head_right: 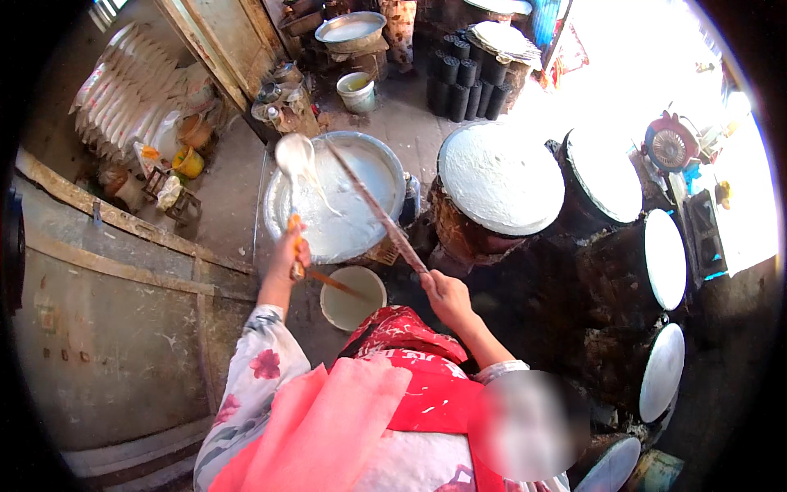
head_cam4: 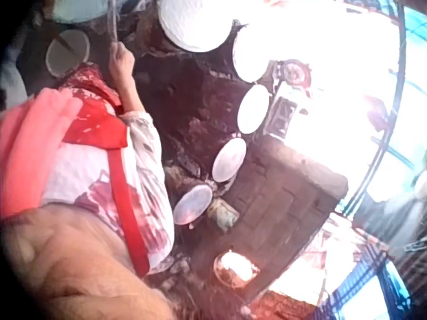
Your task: The person scoops white batter from a large metal basin using a ladle and pours it onto several hot, round griddles. They use a wooden stick to spread the batter into thin, circular layers. The person then uses a spatula to lift the cooked cakes and stack them on a nearby surface.
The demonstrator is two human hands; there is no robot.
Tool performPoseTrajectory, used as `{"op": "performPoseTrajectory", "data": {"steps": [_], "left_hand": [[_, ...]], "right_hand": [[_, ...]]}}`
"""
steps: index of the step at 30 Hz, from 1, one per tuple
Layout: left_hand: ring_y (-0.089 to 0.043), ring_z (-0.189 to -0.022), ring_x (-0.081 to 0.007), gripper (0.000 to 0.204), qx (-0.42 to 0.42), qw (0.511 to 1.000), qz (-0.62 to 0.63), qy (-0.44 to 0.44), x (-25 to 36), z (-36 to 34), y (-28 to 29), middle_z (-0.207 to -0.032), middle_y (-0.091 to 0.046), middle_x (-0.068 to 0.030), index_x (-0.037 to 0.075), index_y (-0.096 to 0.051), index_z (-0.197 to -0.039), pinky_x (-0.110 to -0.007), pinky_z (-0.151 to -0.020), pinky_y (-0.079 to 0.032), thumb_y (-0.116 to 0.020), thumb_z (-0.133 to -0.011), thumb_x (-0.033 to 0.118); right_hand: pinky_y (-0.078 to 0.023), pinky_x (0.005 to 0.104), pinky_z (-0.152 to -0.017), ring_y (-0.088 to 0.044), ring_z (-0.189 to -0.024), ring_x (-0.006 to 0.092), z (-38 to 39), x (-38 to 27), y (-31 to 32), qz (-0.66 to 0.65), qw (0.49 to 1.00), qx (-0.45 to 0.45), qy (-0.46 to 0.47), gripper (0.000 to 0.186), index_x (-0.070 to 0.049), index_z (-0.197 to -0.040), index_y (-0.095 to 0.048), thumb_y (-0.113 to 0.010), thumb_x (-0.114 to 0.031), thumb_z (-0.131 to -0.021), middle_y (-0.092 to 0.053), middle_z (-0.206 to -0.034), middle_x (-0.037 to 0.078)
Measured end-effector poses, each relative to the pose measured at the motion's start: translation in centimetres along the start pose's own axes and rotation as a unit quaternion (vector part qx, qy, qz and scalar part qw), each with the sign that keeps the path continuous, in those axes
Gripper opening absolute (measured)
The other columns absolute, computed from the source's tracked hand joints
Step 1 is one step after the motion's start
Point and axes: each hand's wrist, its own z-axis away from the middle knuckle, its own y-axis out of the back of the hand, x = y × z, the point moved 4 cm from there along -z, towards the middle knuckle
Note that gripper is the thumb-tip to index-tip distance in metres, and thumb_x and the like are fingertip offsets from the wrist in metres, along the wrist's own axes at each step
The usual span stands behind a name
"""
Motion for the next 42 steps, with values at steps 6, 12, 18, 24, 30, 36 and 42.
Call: {"op": "performPoseTrajectory", "data": {"steps": [6, 12, 18, 24, 30, 36, 42], "left_hand": [[-0.039, -0.040, -0.0011, 0.035, -0.168, 0.981, 0.046, -0.089, 16.8, 3.7, -3.7, -0.060, -0.041, 0.0045, 0.004, -0.045, -0.116, -0.017, -0.033, -0.037, -0.044, -0.097, 0.033], [-0.034, -0.040, -0.0019, 0.037, -0.246, 0.948, 0.014, -0.203, 28.8, 7.6, -4.7, -0.061, -0.037, 0.0038, 0.002, -0.046, -0.119, -0.017, -0.035, -0.035, -0.041, -0.098, 0.033], [-0.037, -0.042, -0.0034, 0.033, -0.165, 0.966, 0.187, -0.074, 22.6, 2.6, 1.3, -0.062, -0.039, 0.0038, 0.002, -0.050, -0.112, -0.019, -0.038, -0.036, -0.047, -0.096, 0.032], [-0.042, -0.041, -0.0067, 0.025, 0.051, 0.990, -0.081, -0.106, 11.1, 2.9, 0.8, -0.058, -0.042, 0.0024, 0.003, -0.047, -0.105, -0.021, -0.037, -0.037, -0.050, -0.094, 0.025], [-0.040, -0.040, -0.0051, 0.025, -0.068, 0.995, 0.056, 0.056, 2.2, 0.5, -0.5, -0.058, -0.041, 0.0031, 0.004, -0.047, -0.106, -0.020, -0.037, -0.036, -0.049, -0.095, 0.026], [-0.038, -0.041, -0.0022, 0.032, -0.258, 0.890, 0.307, 0.217, 3.2, 0.5, -4.7, -0.061, -0.040, 0.0040, -0.004, -0.046, -0.111, -0.018, -0.039, -0.037, -0.045, -0.097, 0.025], [-0.035, -0.039, -0.0043, 0.043, -0.405, 0.848, 0.331, 0.081, 11.2, 3.5, -7.2, -0.062, -0.037, 0.0012, -0.004, -0.038, -0.128, -0.019, -0.036, -0.035, -0.035, -0.100, 0.028]], "right_hand": [[-0.044, 0.0405, -0.054, -0.060, -0.058, 0.0314, 1.6, 3.1, 1.8, -0.014, 0.997, 0.024, -0.075, 0.036, -0.006, -0.077, -0.058, -0.044, -0.035, -0.094, -0.057, -0.058, 0.014], [-0.044, 0.0391, -0.054, -0.059, -0.057, 0.0298, 1.1, 3.0, 0.7, -0.048, 0.995, 0.047, -0.077, 0.035, -0.006, -0.078, -0.059, -0.044, -0.035, -0.094, -0.056, -0.058, 0.013], [-0.038, 0.0309, -0.047, -0.051, -0.048, 0.0160, 1.5, 4.1, -2.1, -0.090, 0.993, 0.036, -0.068, 0.037, -0.005, -0.076, -0.056, -0.044, -0.033, -0.095, -0.051, -0.052, 0.005], [-0.031, 0.0225, -0.038, -0.040, -0.039, 0.0067, 4.4, 5.4, -0.9, -0.190, 0.968, 0.027, -0.161, 0.039, -0.004, -0.077, -0.054, -0.041, -0.034, -0.097, -0.046, -0.049, -0.001], [-0.033, 0.0237, -0.038, -0.042, -0.040, 0.0075, 5.8, 5.7, -0.8, -0.215, 0.956, 0.044, -0.192, 0.040, -0.004, -0.077, -0.055, -0.042, -0.036, -0.097, -0.045, -0.049, -0.001], [-0.034, 0.0237, -0.038, -0.043, -0.039, 0.0076, 8.4, 6.7, -0.4, -0.216, 0.944, 0.090, -0.231, 0.040, -0.004, -0.076, -0.055, -0.043, -0.036, -0.096, -0.046, -0.049, 0.000], [-0.035, 0.0232, -0.038, -0.044, -0.039, 0.0074, 9.5, 7.3, 0.6, -0.227, 0.930, 0.155, -0.243, 0.040, -0.004, -0.076, -0.055, -0.043, -0.036, -0.096, -0.047, -0.050, 0.000]]}}
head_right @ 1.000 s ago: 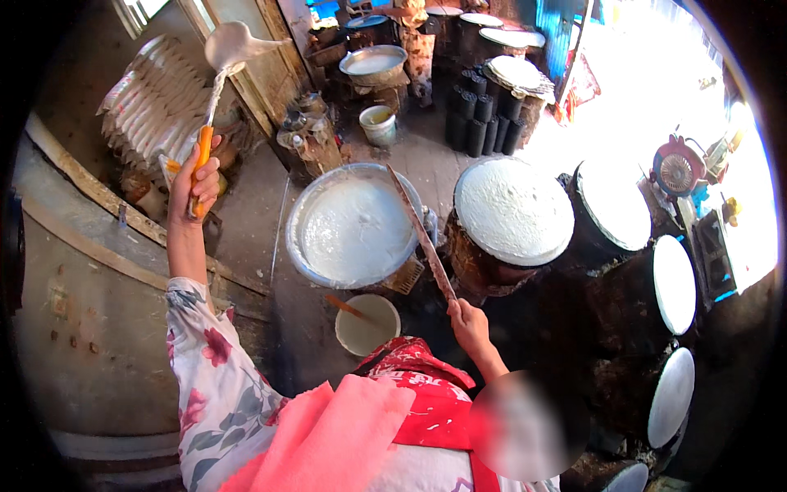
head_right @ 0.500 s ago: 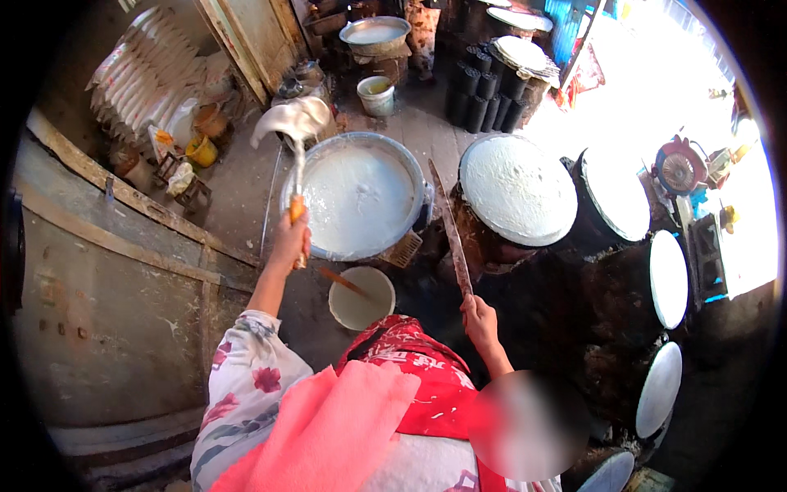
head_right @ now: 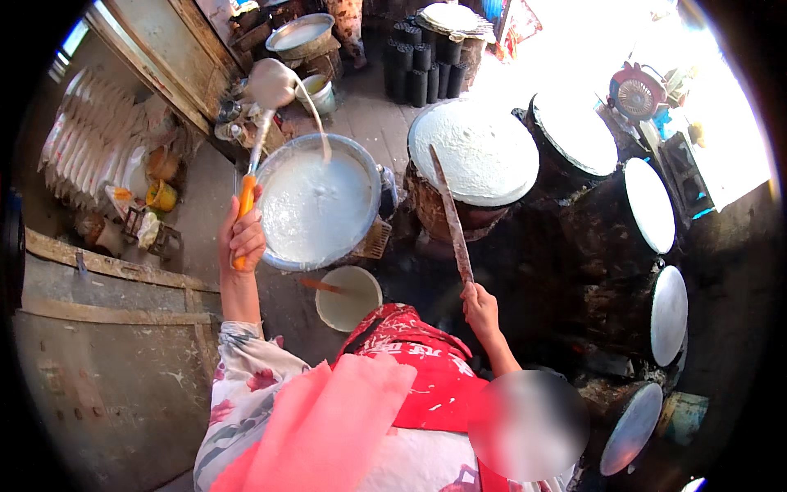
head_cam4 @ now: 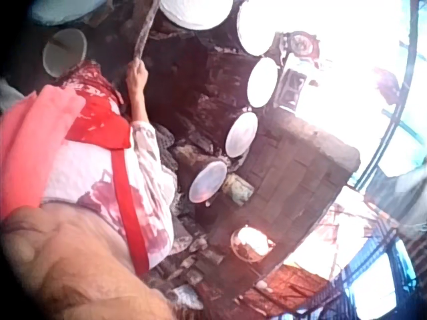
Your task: The person scoops white batter from a large metal basin using a ladle and pours it onto several hot, round griddles. They use a wooden stick to spread the batter into thin, circular layers. The person then uses a spatula to lift the cooked cakes and stack them on a nearby surface.
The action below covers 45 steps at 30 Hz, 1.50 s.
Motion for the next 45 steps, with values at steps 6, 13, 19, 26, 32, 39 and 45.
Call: {"op": "performPoseTrajectory", "data": {"steps": [6, 13, 19, 26, 32, 39, 45], "left_hand": [[-0.035, -0.039, -0.0042, 0.037, 0.097, 0.994, -0.010, -0.041, 4.9, -2.7, 3.7, -0.061, -0.039, 0.0015, -0.006, -0.043, -0.118, -0.018, -0.037, -0.035, -0.041, -0.099, 0.026], [-0.036, -0.040, -0.0033, 0.036, 0.094, 0.995, -0.041, -0.015, 6.7, -2.8, -3.9, -0.061, -0.038, 0.0023, -0.006, -0.040, -0.119, -0.018, -0.037, -0.036, -0.042, -0.098, 0.024], [-0.033, -0.038, -0.0025, 0.040, 0.103, 0.950, -0.282, -0.089, 6.8, -0.1, -6.0, -0.062, -0.036, 0.0019, 0.002, -0.038, -0.128, -0.018, -0.033, -0.032, -0.037, -0.099, 0.030], [-0.038, -0.040, -0.0034, 0.029, 0.266, 0.957, -0.110, -0.042, 4.0, 0.5, -0.1, -0.061, -0.040, 0.0028, 0.003, -0.046, -0.116, -0.020, -0.036, -0.036, -0.043, -0.097, 0.025], [-0.040, -0.040, -0.0076, 0.028, 0.330, 0.611, -0.719, -0.037, -2.2, -1.1, 2.1, -0.059, -0.041, 0.0020, 0.009, -0.045, -0.111, -0.023, -0.035, -0.034, -0.050, -0.094, 0.031], [-0.037, -0.040, -0.0039, 0.032, 0.161, 0.946, -0.133, 0.248, -12.2, -10.1, 0.3, -0.061, -0.038, 0.0028, 0.002, -0.045, -0.116, -0.021, -0.036, -0.036, -0.042, -0.098, 0.028], [-0.041, -0.042, -0.0057, 0.048, 0.063, 0.891, -0.011, 0.450, -28.9, -18.0, -5.4, -0.066, -0.039, -0.0007, 0.000, -0.028, -0.137, -0.023, -0.040, -0.041, -0.031, -0.100, 0.031]], "right_hand": [[-0.035, 0.0227, -0.037, -0.043, -0.039, 0.0073, -0.2, 0.7, -1.5, -0.039, 0.999, -0.017, -0.002, 0.039, -0.005, -0.077, -0.054, -0.043, -0.036, -0.096, -0.047, -0.051, 0.000], [-0.032, 0.0224, -0.035, -0.040, -0.037, 0.0075, -1.1, 0.6, -2.0, -0.053, 0.998, -0.024, -0.017, 0.039, -0.005, -0.077, -0.052, -0.041, -0.036, -0.097, -0.045, -0.052, 0.000], [-0.031, 0.0224, -0.035, -0.039, -0.036, 0.0078, -2.2, 0.4, -2.9, -0.047, 0.998, -0.046, -0.009, 0.038, -0.005, -0.078, -0.052, -0.041, -0.036, -0.097, -0.045, -0.051, 0.000], [-0.032, 0.0225, -0.035, -0.039, -0.036, 0.0078, -2.1, 1.1, -4.4, -0.006, 0.997, -0.072, -0.021, 0.038, -0.004, -0.080, -0.052, -0.041, -0.036, -0.097, -0.045, -0.051, 0.000], [-0.033, 0.0229, -0.037, -0.041, -0.038, 0.0076, -2.0, 1.4, -2.4, -0.070, 0.997, -0.033, -0.003, 0.039, -0.005, -0.077, -0.053, -0.043, -0.037, -0.096, -0.045, -0.050, 0.000], [-0.033, 0.0235, -0.036, -0.041, -0.037, 0.0084, -1.6, 3.8, 3.8, -0.173, 0.983, 0.032, -0.043, 0.037, -0.006, -0.078, -0.052, -0.042, -0.037, -0.096, -0.046, -0.051, 0.000], [-0.033, 0.0239, -0.036, -0.042, -0.038, 0.0088, 0.7, 7.4, 15.4, -0.268, 0.946, 0.171, -0.067, 0.030, -0.006, -0.084, -0.052, -0.046, -0.033, -0.095, -0.048, -0.055, 0.000]]}}
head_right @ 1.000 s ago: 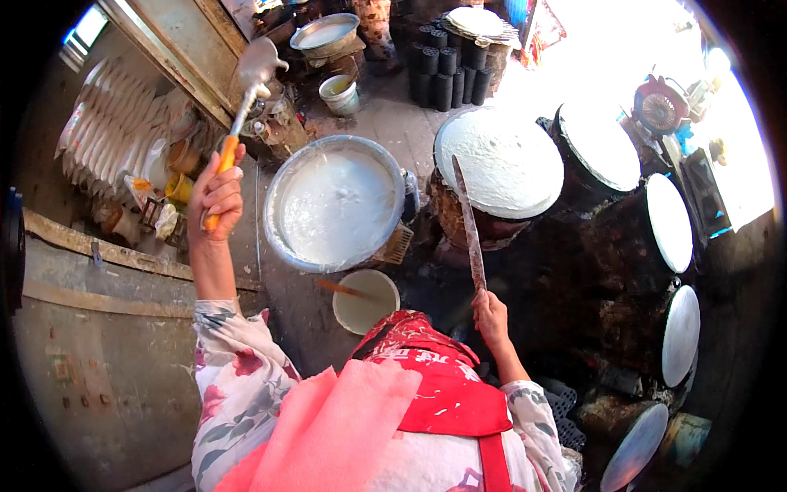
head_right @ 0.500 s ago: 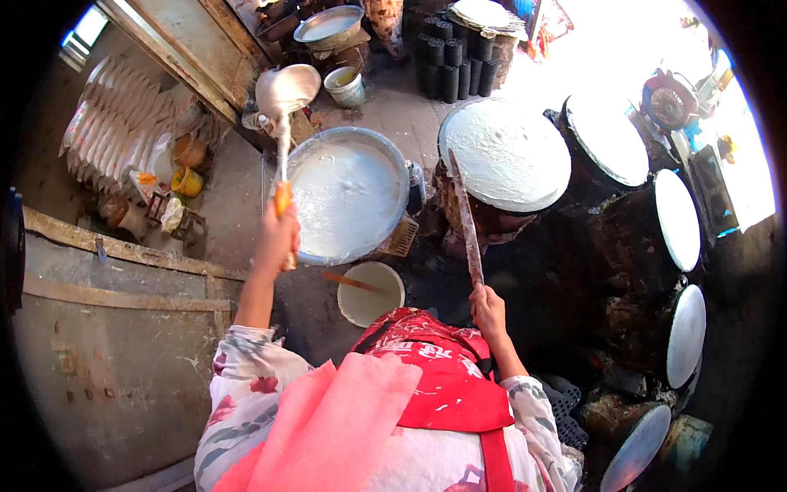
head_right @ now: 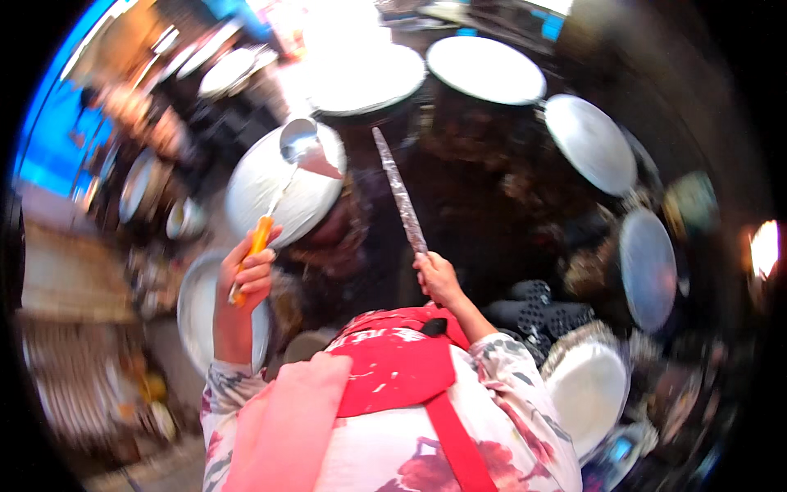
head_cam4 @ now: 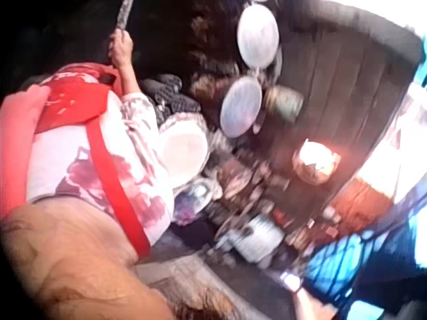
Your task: The person scoops white batter from a large metal basin using a ladle and pours it onto several hot, round griddles. They use a wooden stick to spread the batter into thin, circular layers. The person then uses a spatula to lift the cooked cakes and stack them on a nearby surface.
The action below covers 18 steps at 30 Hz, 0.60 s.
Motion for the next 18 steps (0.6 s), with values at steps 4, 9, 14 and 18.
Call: {"op": "performPoseTrajectory", "data": {"steps": [4, 9, 14, 18], "left_hand": [[-0.043, -0.044, -0.0069, 0.049, -0.047, 0.991, 0.024, 0.121, -4.4, -13.4, -6.4, -0.067, -0.040, -0.0020, 0.000, -0.025, -0.138, -0.023, -0.040, -0.041, -0.029, -0.101, 0.031], [-0.044, -0.045, -0.0083, 0.049, -0.098, 0.959, 0.044, 0.262, -12.5, -28.9, -13.6, -0.067, -0.040, -0.0023, -0.001, -0.026, -0.138, -0.023, -0.041, -0.040, -0.029, -0.101, 0.030], [-0.043, -0.044, -0.0092, 0.050, -0.126, 0.911, 0.012, 0.392, -21.1, -39.9, -19.8, -0.066, -0.039, -0.0025, -0.002, -0.024, -0.138, -0.024, -0.041, -0.040, -0.028, -0.101, 0.030], [-0.037, -0.042, -0.0045, 0.047, -0.140, 0.881, -0.075, 0.447, -27.9, -47.6, -22.0, -0.064, -0.035, 0.0014, -0.003, -0.026, -0.136, -0.019, -0.039, -0.036, -0.032, -0.100, 0.026]], "right_hand": [[-0.037, 0.0243, -0.036, -0.046, -0.040, 0.0098, -1.3, -2.5, 10.2, -0.050, 0.993, 0.104, 0.026, 0.023, -0.006, -0.085, -0.050, -0.050, -0.028, -0.092, -0.049, -0.056, 0.001], [-0.039, 0.0243, -0.038, -0.047, -0.041, 0.0085, 0.2, -3.9, 22.5, -0.085, 0.960, 0.258, 0.064, 0.020, -0.004, -0.083, -0.049, -0.052, -0.022, -0.091, -0.050, -0.057, 0.001], [-0.039, 0.0258, -0.039, -0.048, -0.041, 0.0099, 3.3, -5.5, 32.1, -0.054, 0.909, 0.406, 0.077, 0.024, -0.003, -0.082, -0.047, -0.050, -0.025, -0.093, -0.050, -0.057, 0.002], [-0.040, 0.0301, -0.041, -0.050, -0.042, 0.0136, 3.2, -5.0, 37.0, -0.066, 0.868, 0.487, 0.072, 0.024, -0.003, -0.081, -0.046, -0.050, -0.024, -0.092, -0.051, -0.057, 0.004]]}}
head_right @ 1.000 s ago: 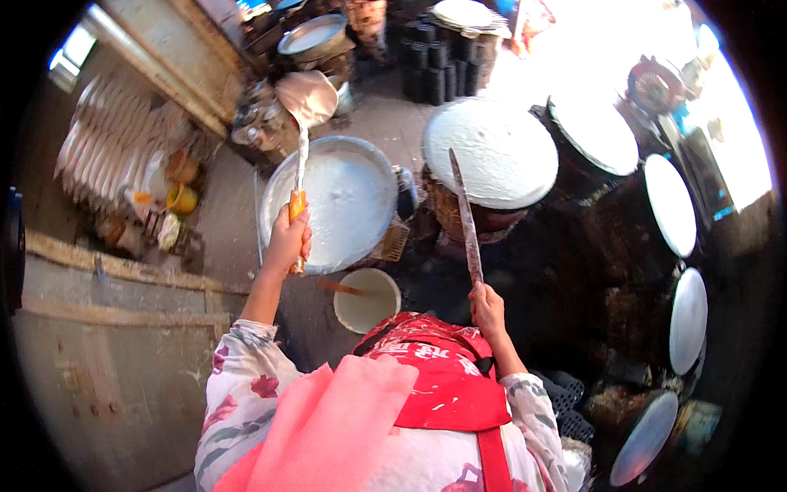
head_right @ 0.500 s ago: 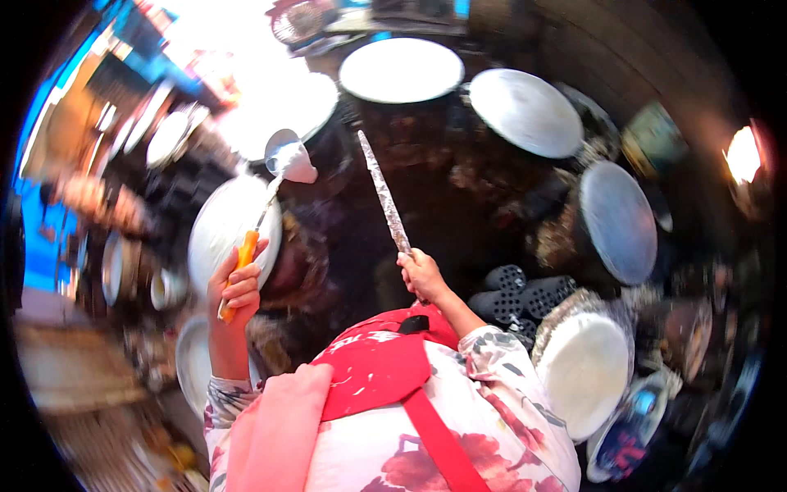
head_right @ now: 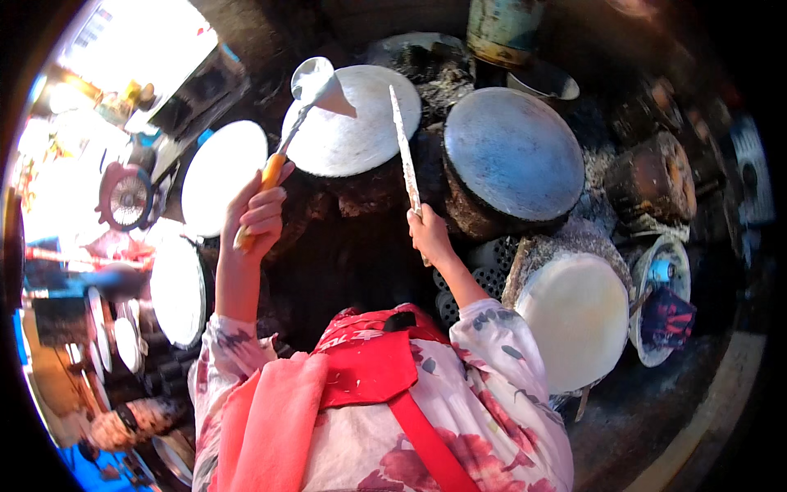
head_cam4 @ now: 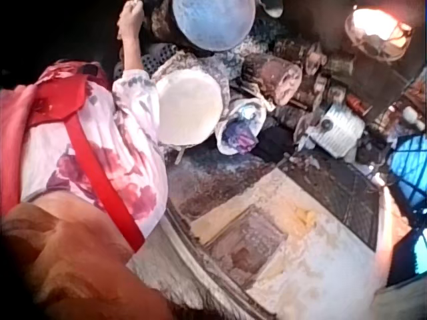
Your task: The person scoops white batter from a large metal basin using a ladle and pours it onto several hot, round griddles. They use a wooden stick to spread the batter into thin, circular layers. The person then uses a spatula to lift the cooked cakes and stack them on a nearby surface.
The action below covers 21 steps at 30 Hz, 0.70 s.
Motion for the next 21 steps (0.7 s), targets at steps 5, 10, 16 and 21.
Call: {"op": "performPoseTrajectory", "data": {"steps": [5, 10, 16, 21], "left_hand": [[-0.034, -0.044, -0.0042, 0.029, 0.119, 0.969, -0.208, 0.058, 1.3, -9.7, 3.0, -0.063, -0.035, 0.0033, 0.003, -0.042, -0.117, -0.020, -0.040, -0.033, -0.046, -0.095, 0.022], [-0.042, -0.041, -0.0086, 0.032, 0.248, 0.769, -0.588, 0.020, 0.7, -16.2, 8.1, -0.065, -0.046, -0.0019, 0.003, -0.043, -0.114, -0.022, -0.038, -0.036, -0.056, -0.089, 0.019], [-0.063, -0.082, -0.0385, 0.049, 0.178, 0.362, -0.908, -0.111, 4.5, -18.6, 14.6, -0.091, -0.063, -0.0252, 0.005, -0.039, -0.129, -0.044, -0.072, -0.049, -0.052, -0.083, 0.016], [-0.060, -0.092, -0.0413, 0.056, 0.197, 0.355, -0.910, -0.081, 7.8, -19.2, 15.0, -0.097, -0.062, -0.0264, 0.010, -0.036, -0.135, -0.046, -0.082, -0.046, -0.054, -0.083, 0.016]], "right_hand": [[-0.042, 0.0367, -0.044, -0.054, -0.043, 0.0219, -3.6, 0.2, -0.4, 0.028, 0.996, 0.072, -0.038, 0.027, -0.002, -0.082, -0.045, -0.050, -0.027, -0.090, -0.053, -0.056, 0.011], [-0.043, 0.0507, -0.063, -0.056, -0.075, 0.0433, -5.2, 4.6, -2.3, 0.093, 0.984, 0.149, -0.033, 0.027, -0.002, -0.084, -0.048, -0.050, -0.028, -0.089, -0.058, -0.075, 0.022], [-0.045, 0.0524, -0.067, -0.059, -0.075, 0.0435, -4.5, -0.8, -5.3, 0.233, 0.954, 0.187, -0.030, 0.022, 0.000, -0.089, -0.049, -0.047, -0.022, -0.089, -0.061, -0.077, 0.024], [-0.048, 0.0502, -0.068, -0.062, -0.076, 0.0408, -8.9, -3.5, -8.0, 0.321, 0.924, 0.207, -0.035, 0.020, 0.001, -0.091, -0.050, -0.047, -0.018, -0.087, -0.063, -0.078, 0.023]]}}
